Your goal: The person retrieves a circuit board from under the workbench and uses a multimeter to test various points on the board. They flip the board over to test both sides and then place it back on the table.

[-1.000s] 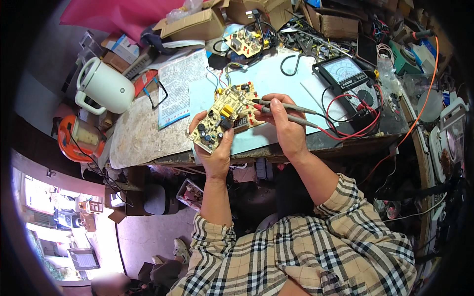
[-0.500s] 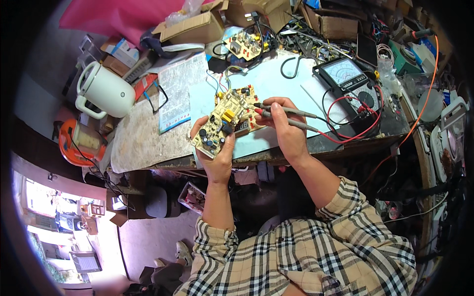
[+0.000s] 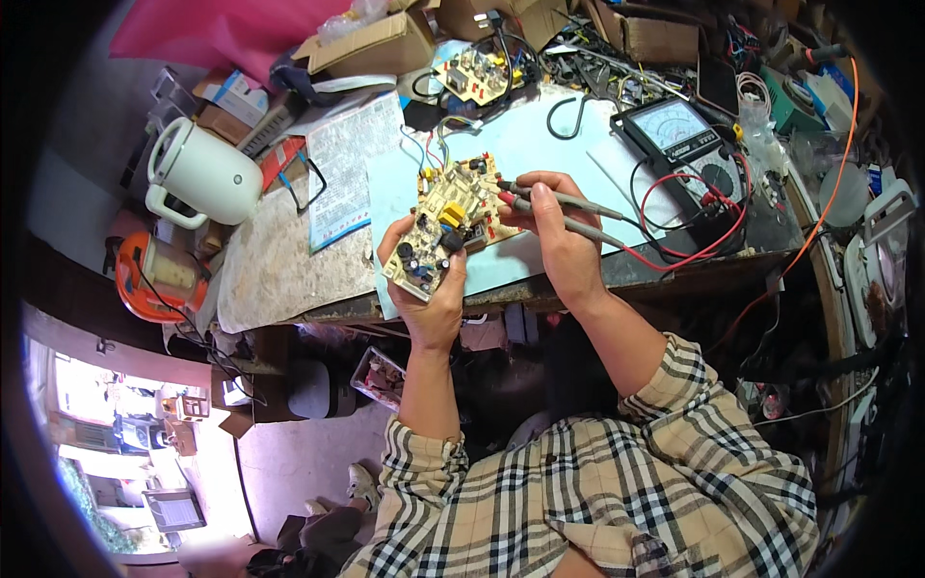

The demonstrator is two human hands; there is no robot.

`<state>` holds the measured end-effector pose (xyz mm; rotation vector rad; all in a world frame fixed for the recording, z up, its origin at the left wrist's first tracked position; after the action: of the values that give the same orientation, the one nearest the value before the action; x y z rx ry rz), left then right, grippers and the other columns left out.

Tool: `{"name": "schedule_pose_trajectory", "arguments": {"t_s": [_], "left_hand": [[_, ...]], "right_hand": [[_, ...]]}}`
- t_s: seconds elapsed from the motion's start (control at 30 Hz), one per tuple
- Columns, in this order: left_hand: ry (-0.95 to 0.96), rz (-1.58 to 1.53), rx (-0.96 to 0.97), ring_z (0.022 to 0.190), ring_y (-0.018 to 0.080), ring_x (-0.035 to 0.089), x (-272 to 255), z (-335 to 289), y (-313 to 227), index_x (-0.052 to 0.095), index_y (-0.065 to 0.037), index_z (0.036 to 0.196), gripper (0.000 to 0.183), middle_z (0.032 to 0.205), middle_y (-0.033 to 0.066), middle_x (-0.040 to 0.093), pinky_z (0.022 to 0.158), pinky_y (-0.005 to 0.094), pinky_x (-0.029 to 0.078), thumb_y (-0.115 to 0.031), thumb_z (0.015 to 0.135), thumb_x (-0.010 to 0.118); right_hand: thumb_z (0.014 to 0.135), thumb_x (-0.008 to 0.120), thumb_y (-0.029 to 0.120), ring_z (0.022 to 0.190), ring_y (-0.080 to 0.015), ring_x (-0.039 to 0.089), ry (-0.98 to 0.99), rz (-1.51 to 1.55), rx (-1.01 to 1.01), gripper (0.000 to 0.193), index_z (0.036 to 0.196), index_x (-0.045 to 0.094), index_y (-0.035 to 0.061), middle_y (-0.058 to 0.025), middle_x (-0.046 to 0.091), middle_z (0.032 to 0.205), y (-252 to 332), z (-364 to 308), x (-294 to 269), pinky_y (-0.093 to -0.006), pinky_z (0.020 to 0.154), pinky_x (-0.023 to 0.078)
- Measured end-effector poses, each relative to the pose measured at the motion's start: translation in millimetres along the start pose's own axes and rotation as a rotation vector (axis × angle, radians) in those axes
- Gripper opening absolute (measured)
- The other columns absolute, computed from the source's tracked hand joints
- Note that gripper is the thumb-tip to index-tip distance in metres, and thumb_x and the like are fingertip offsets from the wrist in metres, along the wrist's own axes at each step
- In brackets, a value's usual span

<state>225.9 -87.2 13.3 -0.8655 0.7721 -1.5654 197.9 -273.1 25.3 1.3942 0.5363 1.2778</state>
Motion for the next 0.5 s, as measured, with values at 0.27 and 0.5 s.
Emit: {"name": "schedule_pose_trajectory", "arguments": {"t_s": [0.27, 0.5], "left_hand": [[0.022, 0.044, 0.014, 0.103, 0.0157, 0.056, 5, 0, -9, 0.039, -0.003, 0.129, 0.062, 0.117, 0.0096, 0.052, 0.091, 0.0288, 0.046, 0.008, 0.076, 0.07], [0.038, 0.059, 0.029, 0.102, 0.0146, 0.055, 9, 1, -14, 0.04, -0.003, 0.129, 0.061, 0.117, 0.0081, 0.051, 0.091, 0.0276, 0.045, 0.005, 0.077, 0.071]], "right_hand": [[0.101, 0.043, 0.015, 0.086, -0.0136, 0.065, 0.021, 0.047, 0.012, 0.02, 0.112, 0.051, -0.0002, -0.0099, 0.06, 0.101, -3, 1, 2, -0.026, 0.076, 0.055], [0.101, 0.043, 0.017, 0.087, -0.0143, 0.067, 0.003, -0.005, -0.002, 0.021, 0.109, 0.052, -0.0004, -0.0115, 0.064, 0.099, -6, 2, -3, -0.0267, 0.078, 0.056]]}}
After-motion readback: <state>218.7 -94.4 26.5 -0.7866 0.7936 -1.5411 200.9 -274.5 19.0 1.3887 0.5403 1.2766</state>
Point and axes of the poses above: each hand's wrist, its own z-axis towards the middle knuckle, its own x-axis out of the palm, y = z × x, the point moved 9 cm from there along z, towards the middle knuckle
